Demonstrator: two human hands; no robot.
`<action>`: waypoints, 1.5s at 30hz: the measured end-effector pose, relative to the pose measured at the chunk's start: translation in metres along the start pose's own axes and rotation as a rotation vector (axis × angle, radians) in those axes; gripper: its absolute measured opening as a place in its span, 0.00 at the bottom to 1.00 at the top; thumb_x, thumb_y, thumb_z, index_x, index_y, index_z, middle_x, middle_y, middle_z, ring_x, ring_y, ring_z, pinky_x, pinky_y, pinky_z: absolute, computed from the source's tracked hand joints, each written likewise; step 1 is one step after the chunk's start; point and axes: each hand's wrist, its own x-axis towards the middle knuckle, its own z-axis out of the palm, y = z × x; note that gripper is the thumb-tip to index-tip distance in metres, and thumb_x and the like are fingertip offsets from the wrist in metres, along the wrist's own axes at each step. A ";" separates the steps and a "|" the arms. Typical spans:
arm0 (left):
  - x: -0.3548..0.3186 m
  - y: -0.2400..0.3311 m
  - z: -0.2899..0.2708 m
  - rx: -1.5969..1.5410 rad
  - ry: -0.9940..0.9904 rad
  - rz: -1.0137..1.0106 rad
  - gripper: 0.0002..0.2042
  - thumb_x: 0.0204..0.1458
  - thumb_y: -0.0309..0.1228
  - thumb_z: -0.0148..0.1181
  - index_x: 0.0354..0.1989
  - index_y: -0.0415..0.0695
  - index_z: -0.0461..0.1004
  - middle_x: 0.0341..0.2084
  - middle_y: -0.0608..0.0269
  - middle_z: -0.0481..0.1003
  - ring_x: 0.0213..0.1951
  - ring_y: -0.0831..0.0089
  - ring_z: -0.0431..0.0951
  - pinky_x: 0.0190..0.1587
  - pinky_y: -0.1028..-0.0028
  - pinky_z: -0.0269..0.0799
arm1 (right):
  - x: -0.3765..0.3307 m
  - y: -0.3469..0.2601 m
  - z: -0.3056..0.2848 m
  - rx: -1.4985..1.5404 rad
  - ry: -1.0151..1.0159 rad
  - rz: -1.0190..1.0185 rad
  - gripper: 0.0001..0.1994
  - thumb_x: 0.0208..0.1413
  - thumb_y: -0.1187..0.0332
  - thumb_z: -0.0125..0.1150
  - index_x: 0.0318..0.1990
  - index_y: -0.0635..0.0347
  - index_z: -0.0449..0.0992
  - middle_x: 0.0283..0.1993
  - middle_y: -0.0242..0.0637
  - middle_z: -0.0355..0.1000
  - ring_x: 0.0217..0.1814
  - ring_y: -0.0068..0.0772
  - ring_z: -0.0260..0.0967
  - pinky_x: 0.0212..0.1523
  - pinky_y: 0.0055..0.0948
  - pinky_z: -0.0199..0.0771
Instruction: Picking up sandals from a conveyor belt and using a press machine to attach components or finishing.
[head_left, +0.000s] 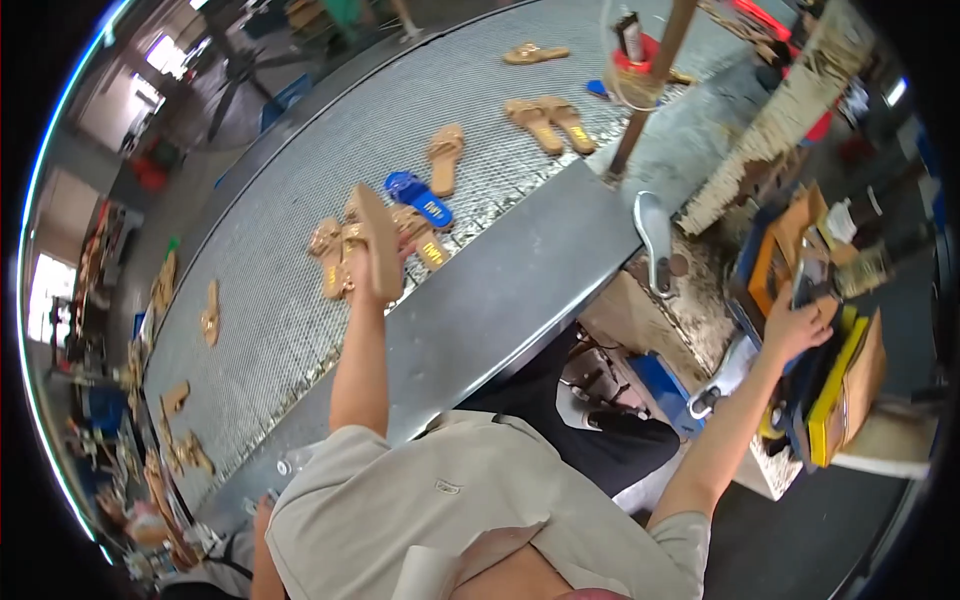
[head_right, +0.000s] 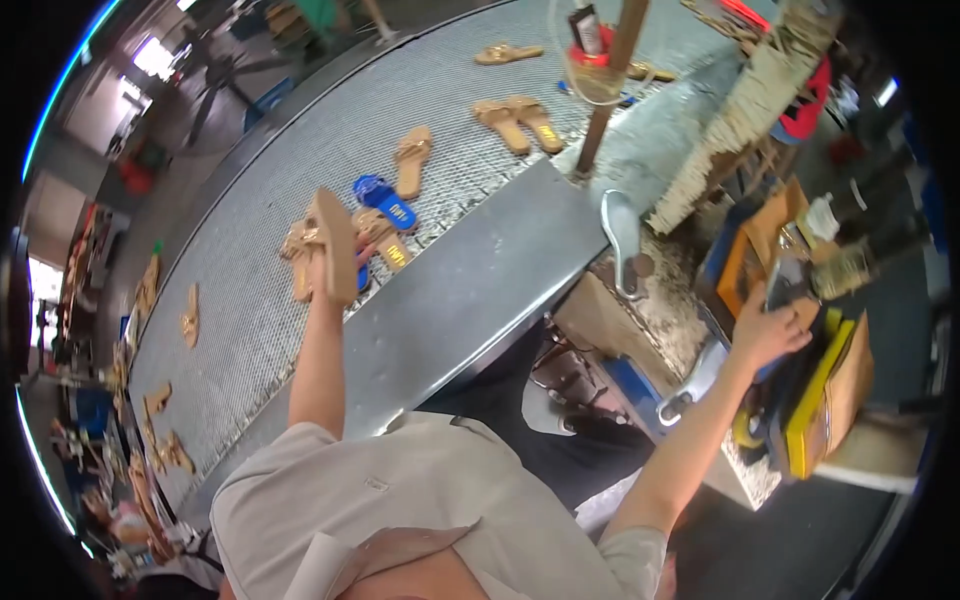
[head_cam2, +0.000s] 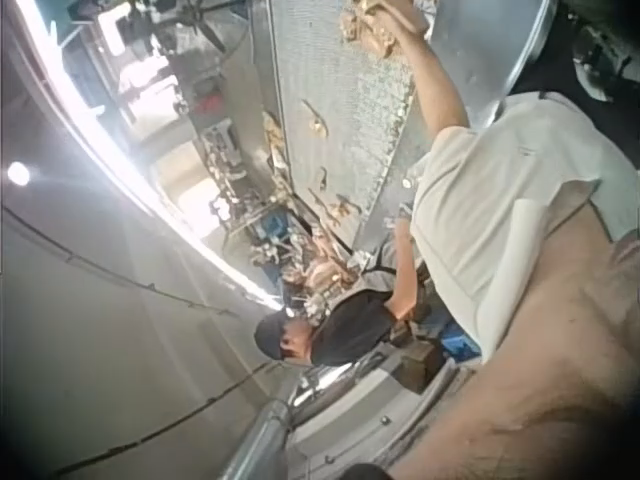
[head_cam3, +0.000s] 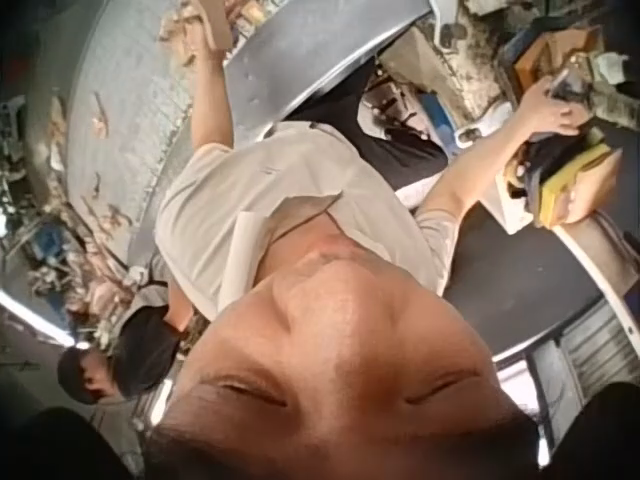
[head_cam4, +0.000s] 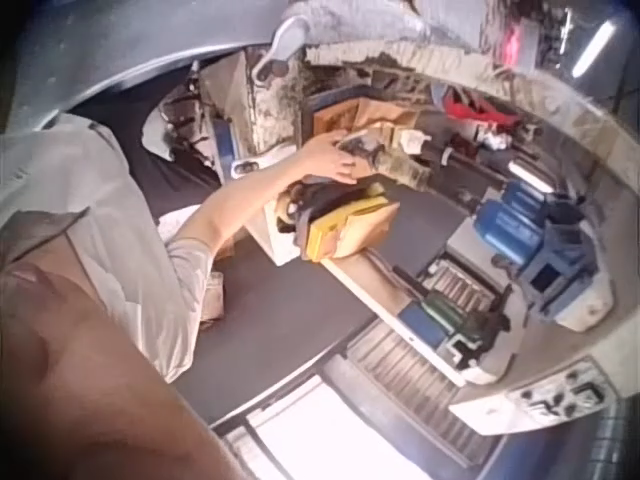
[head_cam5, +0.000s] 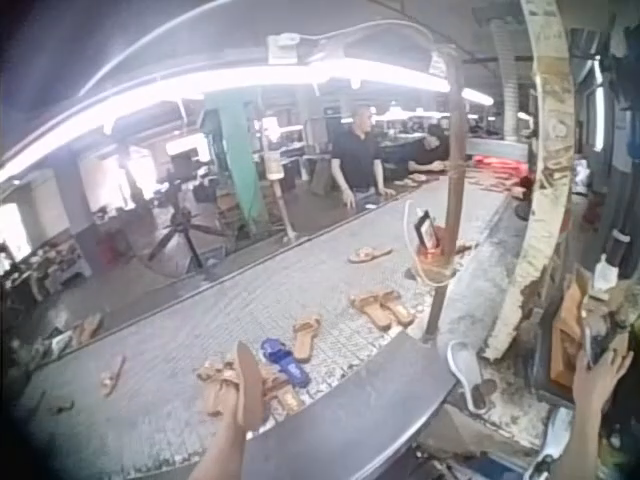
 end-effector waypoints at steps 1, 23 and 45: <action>0.007 -0.005 -0.023 -0.108 -0.006 -0.041 0.23 0.74 0.45 0.46 0.65 0.38 0.68 0.52 0.50 0.76 0.50 0.53 0.80 0.51 0.59 0.84 | 0.003 -0.011 -0.004 0.015 -0.056 -0.009 0.38 0.59 0.37 0.63 0.47 0.77 0.80 0.44 0.57 0.79 0.54 0.61 0.74 0.75 0.63 0.55; 0.042 0.009 -0.178 1.631 0.484 0.092 0.32 0.52 0.52 0.65 0.63 0.48 0.78 0.73 0.43 0.64 0.73 0.50 0.63 0.73 0.55 0.55 | 0.015 -0.009 -0.025 -0.051 -0.197 0.002 0.45 0.65 0.31 0.50 0.42 0.80 0.82 0.48 0.66 0.79 0.61 0.60 0.74 0.78 0.51 0.54; 0.066 -0.194 0.158 0.302 -0.146 -0.113 0.08 0.58 0.27 0.60 0.44 0.39 0.76 0.34 0.60 0.78 0.35 0.69 0.81 0.36 0.66 0.80 | 0.031 -0.059 0.018 0.300 -0.178 0.361 0.30 0.50 0.51 0.75 0.45 0.71 0.73 0.48 0.60 0.76 0.63 0.63 0.68 0.76 0.51 0.55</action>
